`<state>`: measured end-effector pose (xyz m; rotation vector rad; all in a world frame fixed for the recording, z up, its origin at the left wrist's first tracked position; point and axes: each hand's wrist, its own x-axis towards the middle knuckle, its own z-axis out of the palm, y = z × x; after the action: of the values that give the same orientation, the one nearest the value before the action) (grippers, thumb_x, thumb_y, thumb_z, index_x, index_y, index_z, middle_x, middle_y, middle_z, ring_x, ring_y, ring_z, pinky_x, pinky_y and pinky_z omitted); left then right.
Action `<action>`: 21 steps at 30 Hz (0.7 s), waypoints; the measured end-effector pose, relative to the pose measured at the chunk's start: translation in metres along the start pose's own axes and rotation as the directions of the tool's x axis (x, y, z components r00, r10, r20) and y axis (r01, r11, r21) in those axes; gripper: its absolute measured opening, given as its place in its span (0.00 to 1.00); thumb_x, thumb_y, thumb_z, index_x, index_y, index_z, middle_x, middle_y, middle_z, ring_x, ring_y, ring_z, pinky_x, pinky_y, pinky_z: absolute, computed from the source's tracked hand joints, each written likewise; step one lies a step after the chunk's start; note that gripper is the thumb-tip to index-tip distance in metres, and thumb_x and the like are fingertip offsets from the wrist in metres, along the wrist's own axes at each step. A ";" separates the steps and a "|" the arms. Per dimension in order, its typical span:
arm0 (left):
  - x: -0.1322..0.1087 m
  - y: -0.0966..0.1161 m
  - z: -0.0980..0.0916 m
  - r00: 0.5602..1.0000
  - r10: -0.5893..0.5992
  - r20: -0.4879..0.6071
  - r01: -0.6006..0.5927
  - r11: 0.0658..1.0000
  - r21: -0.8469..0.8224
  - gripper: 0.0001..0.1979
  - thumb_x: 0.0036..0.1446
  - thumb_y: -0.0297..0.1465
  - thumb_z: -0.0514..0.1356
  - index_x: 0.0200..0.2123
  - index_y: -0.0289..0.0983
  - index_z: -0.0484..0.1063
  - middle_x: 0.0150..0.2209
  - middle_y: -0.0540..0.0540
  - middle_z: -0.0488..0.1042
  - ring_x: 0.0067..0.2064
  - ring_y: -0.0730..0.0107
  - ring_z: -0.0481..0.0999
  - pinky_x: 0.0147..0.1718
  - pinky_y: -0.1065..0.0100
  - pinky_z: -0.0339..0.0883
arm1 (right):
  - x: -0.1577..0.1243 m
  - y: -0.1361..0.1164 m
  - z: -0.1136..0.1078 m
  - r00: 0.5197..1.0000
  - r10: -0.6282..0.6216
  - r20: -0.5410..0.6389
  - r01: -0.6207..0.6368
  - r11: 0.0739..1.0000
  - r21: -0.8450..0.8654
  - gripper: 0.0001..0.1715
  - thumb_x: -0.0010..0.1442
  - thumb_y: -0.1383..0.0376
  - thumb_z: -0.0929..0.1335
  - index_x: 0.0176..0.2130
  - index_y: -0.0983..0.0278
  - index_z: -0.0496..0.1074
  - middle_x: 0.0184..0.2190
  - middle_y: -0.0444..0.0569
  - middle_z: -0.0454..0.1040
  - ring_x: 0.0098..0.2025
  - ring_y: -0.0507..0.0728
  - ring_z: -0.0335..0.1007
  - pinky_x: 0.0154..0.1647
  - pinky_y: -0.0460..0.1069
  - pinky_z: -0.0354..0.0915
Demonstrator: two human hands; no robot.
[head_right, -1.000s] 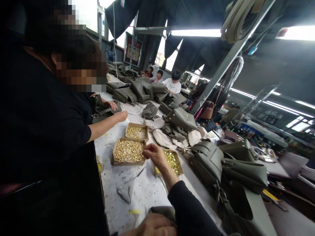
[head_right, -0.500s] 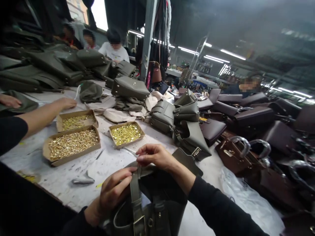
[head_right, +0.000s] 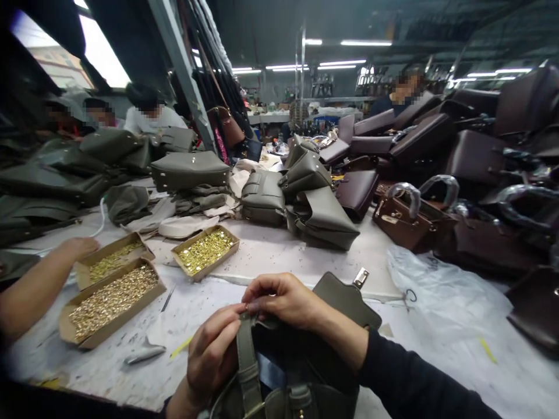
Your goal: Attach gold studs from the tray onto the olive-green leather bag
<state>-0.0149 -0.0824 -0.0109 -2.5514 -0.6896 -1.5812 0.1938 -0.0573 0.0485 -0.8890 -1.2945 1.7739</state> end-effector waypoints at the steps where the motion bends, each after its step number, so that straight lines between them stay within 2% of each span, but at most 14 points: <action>1: 0.000 0.000 0.002 1.000 0.008 0.008 -0.007 1.000 -0.008 0.13 0.66 0.22 0.58 0.53 0.34 0.70 0.49 0.38 0.76 0.54 0.57 0.79 0.49 0.59 0.80 | -0.002 0.000 -0.002 1.000 -0.014 0.013 0.014 1.000 -0.008 0.20 0.50 0.52 0.79 0.34 0.66 0.79 0.26 0.42 0.75 0.26 0.48 0.65 0.30 0.44 0.63; 8: -0.003 0.001 0.008 1.000 -0.002 0.007 0.002 1.000 -0.008 0.18 0.64 0.23 0.61 0.56 0.39 0.68 0.50 0.40 0.74 0.53 0.56 0.78 0.48 0.55 0.80 | -0.010 -0.001 -0.007 0.989 -0.136 0.057 0.144 0.973 -0.180 0.10 0.59 0.59 0.73 0.35 0.65 0.80 0.29 0.44 0.76 0.28 0.50 0.68 0.32 0.45 0.66; 14: -0.001 0.002 0.011 1.000 0.019 0.018 -0.019 1.000 -0.009 0.17 0.64 0.21 0.60 0.55 0.36 0.68 0.51 0.40 0.73 0.53 0.58 0.78 0.49 0.57 0.80 | -0.009 0.001 -0.008 0.989 -0.137 0.062 0.147 0.968 -0.206 0.12 0.60 0.58 0.72 0.35 0.64 0.80 0.30 0.45 0.77 0.28 0.50 0.68 0.32 0.45 0.67; 21: 0.004 0.003 0.011 0.998 0.042 0.041 -0.043 0.998 0.044 0.11 0.62 0.19 0.62 0.46 0.33 0.70 0.49 0.41 0.71 0.51 0.60 0.78 0.49 0.60 0.80 | -0.009 0.003 -0.010 0.985 -0.159 0.061 0.169 0.947 -0.274 0.13 0.62 0.57 0.72 0.36 0.64 0.81 0.32 0.46 0.77 0.29 0.50 0.69 0.32 0.45 0.66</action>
<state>-0.0029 -0.0805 -0.0125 -2.5540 -0.6620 -1.4890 0.2065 -0.0610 0.0438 -0.8733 -1.6230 1.5091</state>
